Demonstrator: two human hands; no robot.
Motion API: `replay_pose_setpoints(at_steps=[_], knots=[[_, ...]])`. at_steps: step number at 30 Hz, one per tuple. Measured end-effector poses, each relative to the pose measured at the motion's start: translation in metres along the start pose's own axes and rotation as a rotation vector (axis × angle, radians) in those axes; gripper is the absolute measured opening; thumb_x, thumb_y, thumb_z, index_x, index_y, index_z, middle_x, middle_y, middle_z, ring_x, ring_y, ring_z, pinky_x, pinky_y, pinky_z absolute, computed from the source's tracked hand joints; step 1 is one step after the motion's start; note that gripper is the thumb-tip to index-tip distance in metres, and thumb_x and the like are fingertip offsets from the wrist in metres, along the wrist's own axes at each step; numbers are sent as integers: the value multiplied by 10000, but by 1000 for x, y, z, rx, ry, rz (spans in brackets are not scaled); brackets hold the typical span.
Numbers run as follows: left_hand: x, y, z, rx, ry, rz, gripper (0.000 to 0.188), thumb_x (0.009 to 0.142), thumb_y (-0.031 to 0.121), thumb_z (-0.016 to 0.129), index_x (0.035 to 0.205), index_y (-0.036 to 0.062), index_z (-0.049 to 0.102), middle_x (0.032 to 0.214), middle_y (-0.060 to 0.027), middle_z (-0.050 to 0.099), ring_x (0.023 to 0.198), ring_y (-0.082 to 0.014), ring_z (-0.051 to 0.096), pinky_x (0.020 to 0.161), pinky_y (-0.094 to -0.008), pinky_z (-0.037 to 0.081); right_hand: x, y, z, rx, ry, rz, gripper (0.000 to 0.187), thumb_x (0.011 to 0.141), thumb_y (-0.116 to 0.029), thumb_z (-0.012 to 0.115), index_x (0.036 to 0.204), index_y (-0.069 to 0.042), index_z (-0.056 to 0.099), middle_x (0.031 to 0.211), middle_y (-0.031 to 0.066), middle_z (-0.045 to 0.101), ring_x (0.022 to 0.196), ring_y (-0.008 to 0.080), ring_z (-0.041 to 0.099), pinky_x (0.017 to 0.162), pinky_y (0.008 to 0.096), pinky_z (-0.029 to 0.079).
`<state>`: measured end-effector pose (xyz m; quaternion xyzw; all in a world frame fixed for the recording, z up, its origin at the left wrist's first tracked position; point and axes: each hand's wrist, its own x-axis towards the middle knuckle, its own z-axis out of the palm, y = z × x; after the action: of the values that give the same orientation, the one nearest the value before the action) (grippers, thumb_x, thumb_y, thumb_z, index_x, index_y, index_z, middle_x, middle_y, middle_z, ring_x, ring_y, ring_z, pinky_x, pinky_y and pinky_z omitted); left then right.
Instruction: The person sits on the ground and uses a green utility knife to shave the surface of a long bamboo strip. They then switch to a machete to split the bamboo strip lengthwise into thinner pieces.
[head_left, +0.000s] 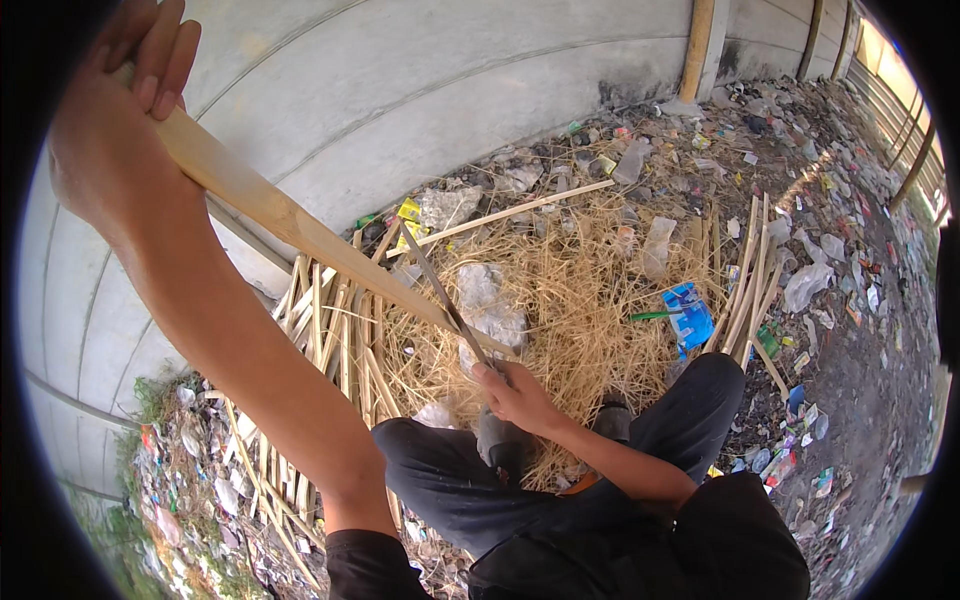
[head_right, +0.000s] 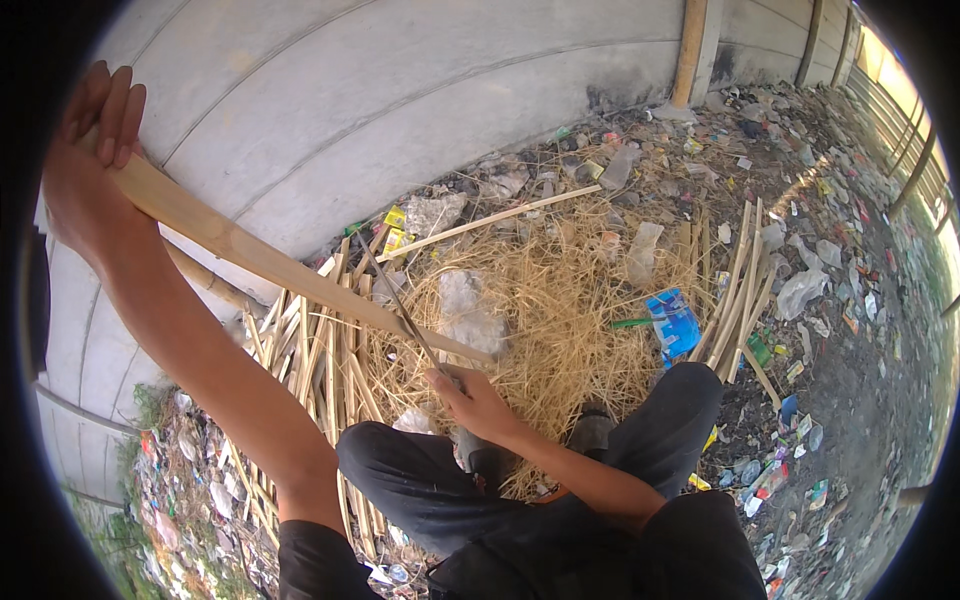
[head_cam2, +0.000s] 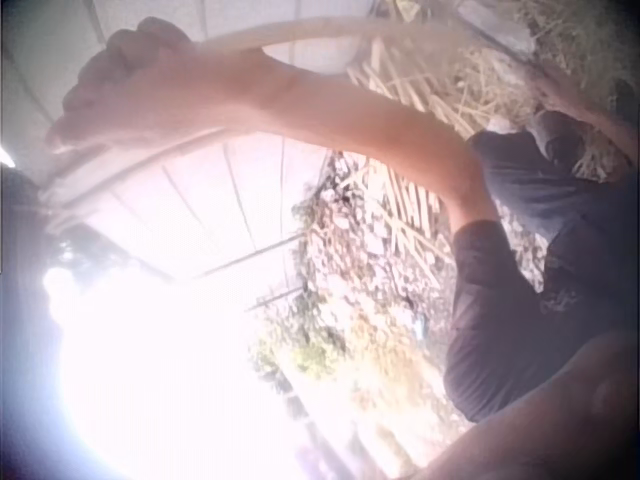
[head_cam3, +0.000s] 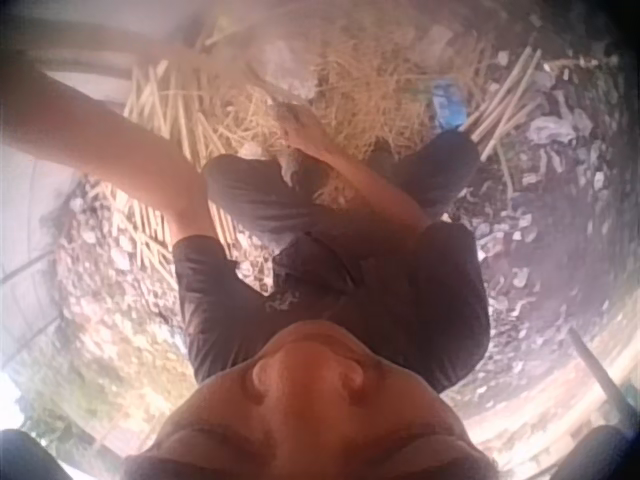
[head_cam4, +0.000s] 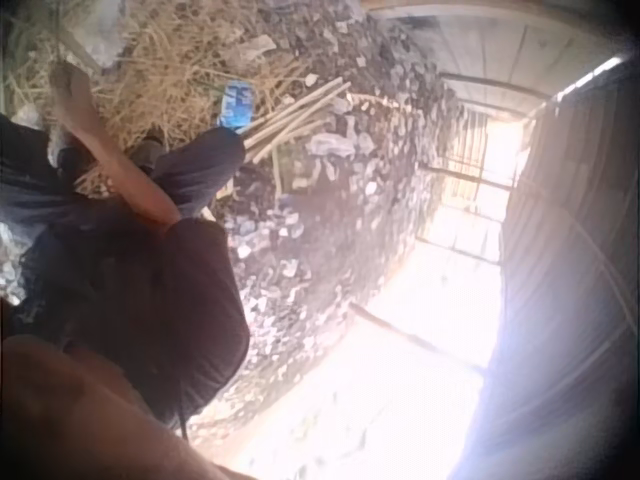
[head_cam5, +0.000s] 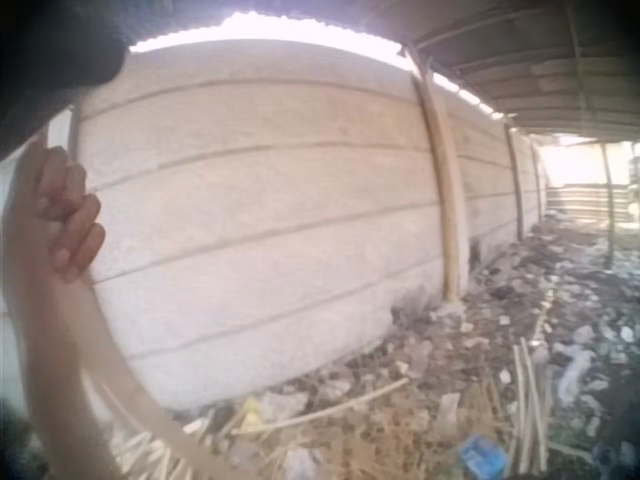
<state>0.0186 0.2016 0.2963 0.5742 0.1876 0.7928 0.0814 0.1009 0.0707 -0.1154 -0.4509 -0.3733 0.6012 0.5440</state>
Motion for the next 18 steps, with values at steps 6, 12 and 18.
replay_pose_setpoints(at_steps=[6, 12, 18], knots=[[-3, 9, 2, -71, 35, -22, 357, 1070, 64, 410, 1159, -194, 641, 929, -282, 704, 530, -81, 511, 603, -188, 467, 11, 61, -13, 81, 112, 228, 487, 1106, -465, 549, 773, -117, 476, 573, -36, 408, 459, 70, 371, 432, 276, 308], [-16, 3, 8, -8, 12, -48, 369, 1083, 94, 415, 1164, -189, 637, 836, -251, 685, 548, -76, 510, 612, -185, 459, 17, 44, -36, 59, 127, 149, 434, 1091, -410, 602, 807, -103, 487, 573, -40, 409, 451, 68, 368, 422, 277, 293], [4, 5, -7, -25, -83, -1, 375, 1102, 125, 418, 1152, -186, 622, 836, -248, 692, 577, -100, 557, 666, -171, 517, -10, 20, -7, 194, 133, -41, 361, 1069, -305, 623, 809, -91, 492, 575, -43, 409, 426, 72, 346, 392, 303, 275]])
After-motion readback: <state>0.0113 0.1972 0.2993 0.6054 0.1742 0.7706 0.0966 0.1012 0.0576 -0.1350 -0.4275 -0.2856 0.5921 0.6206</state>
